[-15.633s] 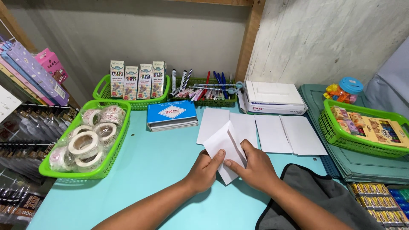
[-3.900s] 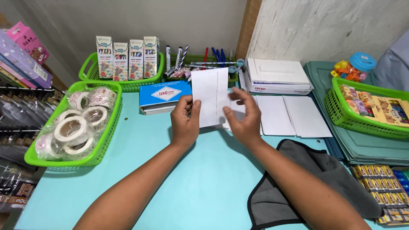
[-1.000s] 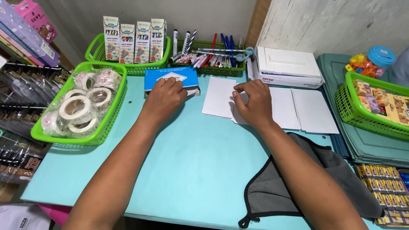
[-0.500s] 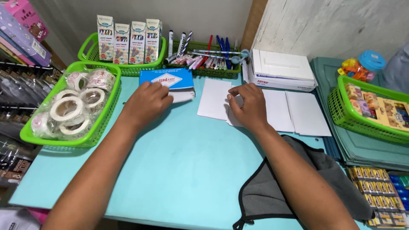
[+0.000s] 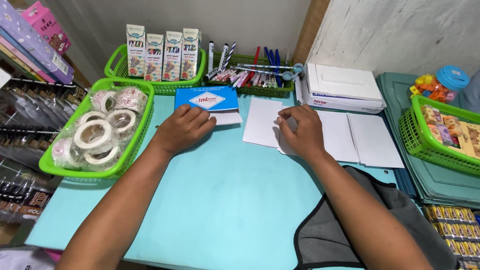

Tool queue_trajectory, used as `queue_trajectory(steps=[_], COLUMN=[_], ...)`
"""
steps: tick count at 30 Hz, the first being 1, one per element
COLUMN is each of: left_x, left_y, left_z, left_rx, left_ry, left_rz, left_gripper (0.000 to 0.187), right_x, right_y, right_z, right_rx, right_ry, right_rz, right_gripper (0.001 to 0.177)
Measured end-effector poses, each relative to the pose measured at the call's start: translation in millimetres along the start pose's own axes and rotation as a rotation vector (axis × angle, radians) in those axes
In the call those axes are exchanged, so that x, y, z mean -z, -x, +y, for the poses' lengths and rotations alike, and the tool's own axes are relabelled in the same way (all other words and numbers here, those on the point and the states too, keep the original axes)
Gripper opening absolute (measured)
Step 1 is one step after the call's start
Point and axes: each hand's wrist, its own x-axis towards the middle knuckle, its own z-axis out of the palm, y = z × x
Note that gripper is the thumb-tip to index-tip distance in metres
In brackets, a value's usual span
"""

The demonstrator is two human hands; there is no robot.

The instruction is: Folding small white envelopes and placing them into a blue cardboard box on a desk.

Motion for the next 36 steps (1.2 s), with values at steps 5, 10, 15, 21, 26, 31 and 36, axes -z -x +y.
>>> queue_trajectory(steps=[5, 10, 15, 21, 26, 31, 36], left_x=[-6, -2, -13, -13, 0, 0, 4], left_y=[1, -6, -2, -3, -9, -25, -65], left_z=[2, 7, 11, 10, 10, 27, 66], left_rx=[0.087, 0.17, 0.243, 0.307, 0.314, 0.301, 0.575], left_ry=[0.03, 0.081, 0.048, 0.076, 0.235, 0.391, 0.705], left_rz=[-0.066, -0.072, -0.047, -0.021, 0.008, 0.064, 0.089], left_gripper=[0.011, 0.034, 0.022, 0.025, 0.025, 0.029, 0.046], right_x=[1, 5, 10, 12, 3, 1, -5], right_y=[0, 2, 3, 1, 4, 1, 2], right_z=[-4, -6, -11, -35, -31, -22, -19], right_rx=[0.014, 0.02, 0.067, 0.339, 0.313, 0.275, 0.016], right_ry=[0.019, 0.02, 0.04, 0.064, 0.124, 0.047, 0.027], right_rz=[-0.002, 0.001, -0.076, -0.245, -0.306, -0.28, -0.149], right_gripper=[0.008, 0.008, 0.014, 0.03, 0.038, 0.028, 0.012])
